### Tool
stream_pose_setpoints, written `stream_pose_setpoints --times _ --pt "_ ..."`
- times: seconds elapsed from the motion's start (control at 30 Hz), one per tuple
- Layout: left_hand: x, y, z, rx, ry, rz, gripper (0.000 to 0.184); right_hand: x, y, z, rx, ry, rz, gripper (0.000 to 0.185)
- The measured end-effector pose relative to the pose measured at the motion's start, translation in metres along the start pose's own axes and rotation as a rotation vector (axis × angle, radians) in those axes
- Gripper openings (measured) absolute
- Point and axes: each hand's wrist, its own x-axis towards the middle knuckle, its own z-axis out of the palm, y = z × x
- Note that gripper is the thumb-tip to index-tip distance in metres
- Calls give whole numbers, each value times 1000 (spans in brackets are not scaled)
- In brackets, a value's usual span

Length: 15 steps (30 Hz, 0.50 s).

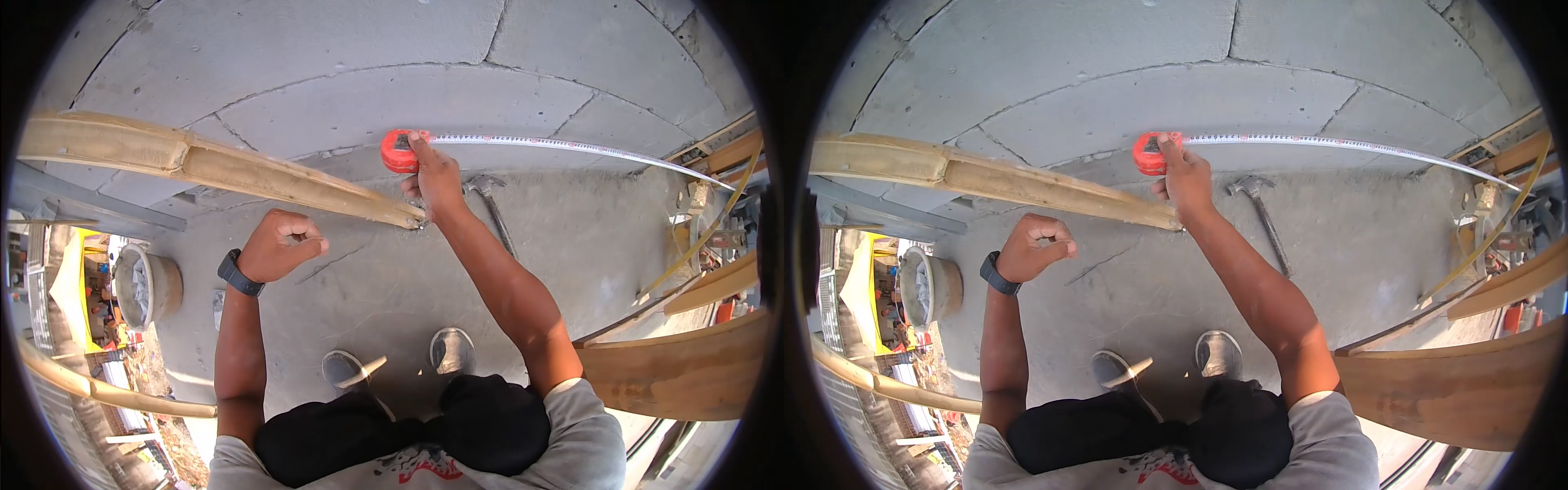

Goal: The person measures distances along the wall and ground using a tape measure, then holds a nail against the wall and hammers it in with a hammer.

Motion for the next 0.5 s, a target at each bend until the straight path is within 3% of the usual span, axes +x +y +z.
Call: stream_pose_setpoints --times 0.07,0.1,0.17,0.2,0.27,0.37,0.43,0.5 --pt "-9 -7 -5 -206 -258 -285 13 -5 -3 4 18 26 2 58" --pt "-9 -15 -9 -205 -266 -283 13 -7 -3 6 10 19 17 58" --pt "-3 -41 -11 -243 -157 -509 23 -10 1 14 4 17 29 58" --pt "3 -59 -9 -241 -160 -506 23 -10 3 20 -47 -29 39 54" --pt "18 -93 -6 -517 337 -527 38 -7 7 31 -98 -74 50 51" --pt "52 -92 -2 -698 173 -481 48 3 8 42 -204 -113 36 49" --pt "73 -141 1 -640 74 -477 50 7 9 43 -267 -110 63 55" --pt "84 -141 9 -576 -22 -478 52 15 30 46 -361 -102 -33 56"
